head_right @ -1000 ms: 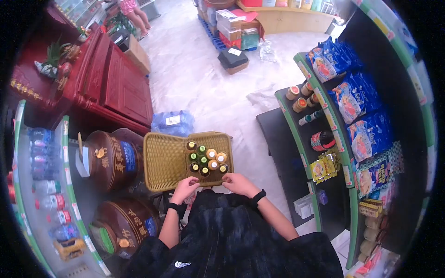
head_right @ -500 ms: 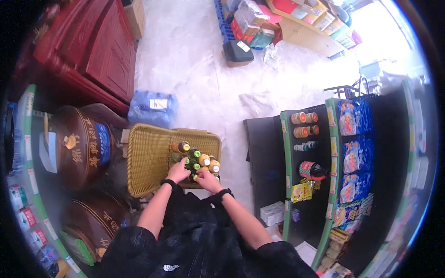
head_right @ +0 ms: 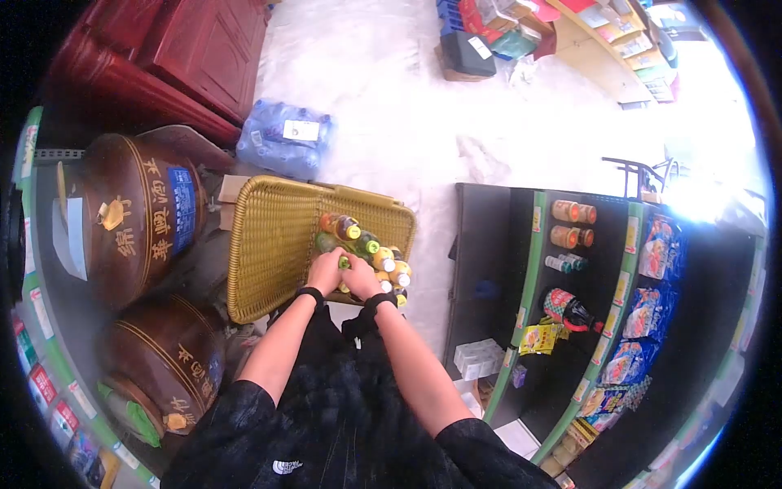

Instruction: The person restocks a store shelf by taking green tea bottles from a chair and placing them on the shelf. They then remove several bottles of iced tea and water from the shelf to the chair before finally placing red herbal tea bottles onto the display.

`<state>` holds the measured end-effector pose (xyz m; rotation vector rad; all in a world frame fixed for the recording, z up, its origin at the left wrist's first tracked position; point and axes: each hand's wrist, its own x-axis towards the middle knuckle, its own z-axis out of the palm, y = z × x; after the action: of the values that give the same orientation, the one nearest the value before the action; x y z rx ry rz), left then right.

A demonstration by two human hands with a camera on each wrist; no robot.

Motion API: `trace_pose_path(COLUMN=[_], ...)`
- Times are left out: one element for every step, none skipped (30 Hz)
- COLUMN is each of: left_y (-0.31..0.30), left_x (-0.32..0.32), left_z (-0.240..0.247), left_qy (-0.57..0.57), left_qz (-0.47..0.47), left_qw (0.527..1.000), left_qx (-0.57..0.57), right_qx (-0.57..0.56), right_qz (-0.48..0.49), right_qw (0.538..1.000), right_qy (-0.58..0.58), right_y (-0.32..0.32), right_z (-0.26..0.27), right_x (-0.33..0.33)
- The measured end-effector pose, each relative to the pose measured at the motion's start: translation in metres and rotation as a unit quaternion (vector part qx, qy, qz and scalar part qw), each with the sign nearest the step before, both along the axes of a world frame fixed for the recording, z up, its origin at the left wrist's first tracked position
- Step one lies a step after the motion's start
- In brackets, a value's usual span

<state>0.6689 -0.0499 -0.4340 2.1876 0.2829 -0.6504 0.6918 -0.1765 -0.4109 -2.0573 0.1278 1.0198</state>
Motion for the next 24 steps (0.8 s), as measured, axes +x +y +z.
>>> trace_pose_path(left_y=[0.003,0.006,0.008,0.009,0.011,0.012,0.014,0.017,0.02,0.024,0.027,0.032,0.036,0.041,0.042,0.044,0.046,0.049,0.05,0.05,0.05,0.051,0.05,0.049], left_x=[-0.001,0.0,0.0,0.001,0.001,0.002,0.002,0.001,-0.001,-0.003,-0.005,-0.005,-0.006,-0.006,-0.01,-0.011,-0.013,-0.012,-0.011,-0.011,-0.011,-0.011,-0.011,-0.013], left_z=[0.0,0.0,0.0,0.0,0.0,0.001,0.001,0.001,0.0,-0.001,-0.001,0.004,0.01,0.016,0.004,0.007,0.009,0.011,0.014,0.015,0.017,0.016,0.015,0.014], left_qy=[-0.01,-0.008,-0.004,0.0,0.001,0.002,0.003,0.003,-0.01,-0.024,-0.017,-0.018,-0.005,0.009,-0.004,-0.008,-0.01,-0.013,0.013,0.014,0.016,0.018,0.02,0.027], left_qz=[0.01,0.01,0.023,0.035,0.032,0.045,0.059,0.058,0.064,0.071,0.085,0.083,0.102,0.12,0.118,0.118,0.112,0.107,0.101,0.103,0.1,0.096,0.092,0.089], left_qw=[1.0,1.0,1.0,0.999,0.999,0.999,0.998,0.998,0.998,0.997,0.996,0.996,0.995,0.992,0.993,0.993,0.994,0.994,0.995,0.994,0.995,0.995,0.995,0.995], left_qx=[-0.009,-0.006,-0.012,-0.018,-0.018,-0.015,-0.012,-0.011,-0.016,-0.021,-0.019,-0.018,-0.025,-0.032,-0.01,-0.009,-0.015,-0.02,-0.018,-0.015,-0.019,-0.023,-0.026,-0.023], right_qx=[0.003,0.005,0.006,0.001,-0.004,-0.004,0.022,0.048,0.049,0.07,0.092,0.093,0.072,0.049,0.006,-0.008,-0.089,-0.167,-0.155,-0.144,-0.057,-0.036,-0.053,-0.072], right_qz=[-0.002,-0.006,-0.007,0.004,0.016,0.012,-0.021,-0.054,-0.054,-0.075,-0.095,-0.097,-0.042,0.012,0.019,0.027,0.013,-0.001,-0.004,-0.008,-0.016,0.024,0.051,0.077], right_qw=[1.0,1.0,1.0,1.0,0.998,0.998,0.995,0.99,0.99,0.987,0.983,0.983,0.993,0.998,1.0,0.996,0.981,0.95,0.943,0.936,0.965,0.987,0.979,0.969], right_qy=[-0.002,-0.004,-0.003,0.027,0.058,0.058,0.09,0.122,0.122,0.126,0.13,0.128,0.082,0.036,-0.003,-0.08,-0.172,-0.263,-0.294,-0.32,-0.256,-0.152,-0.188,-0.221], right_y=[0.0,-0.001,0.001,0.003,0.006,0.008,0.01,0.013,0.016,0.019,0.021,0.023,0.024,0.025,0.025,0.021,0.018,0.018,0.015,0.011,0.003,0.0,-0.002,-0.002], right_z=[-0.011,-0.021,-0.019,-0.012,-0.005,0.001,0.006,0.011,0.007,0.003,0.0,0.003,0.006,0.009,0.018,0.021,0.022,0.025,0.013,0.0,-0.029,-0.036,-0.042,-0.04], right_x=[-0.002,-0.004,-0.002,0.002,0.005,0.004,0.003,0.002,-0.002,-0.007,-0.011,-0.011,-0.009,-0.008,0.0,0.011,0.021,0.038,0.053,0.064,0.073,0.081,0.081,0.079])
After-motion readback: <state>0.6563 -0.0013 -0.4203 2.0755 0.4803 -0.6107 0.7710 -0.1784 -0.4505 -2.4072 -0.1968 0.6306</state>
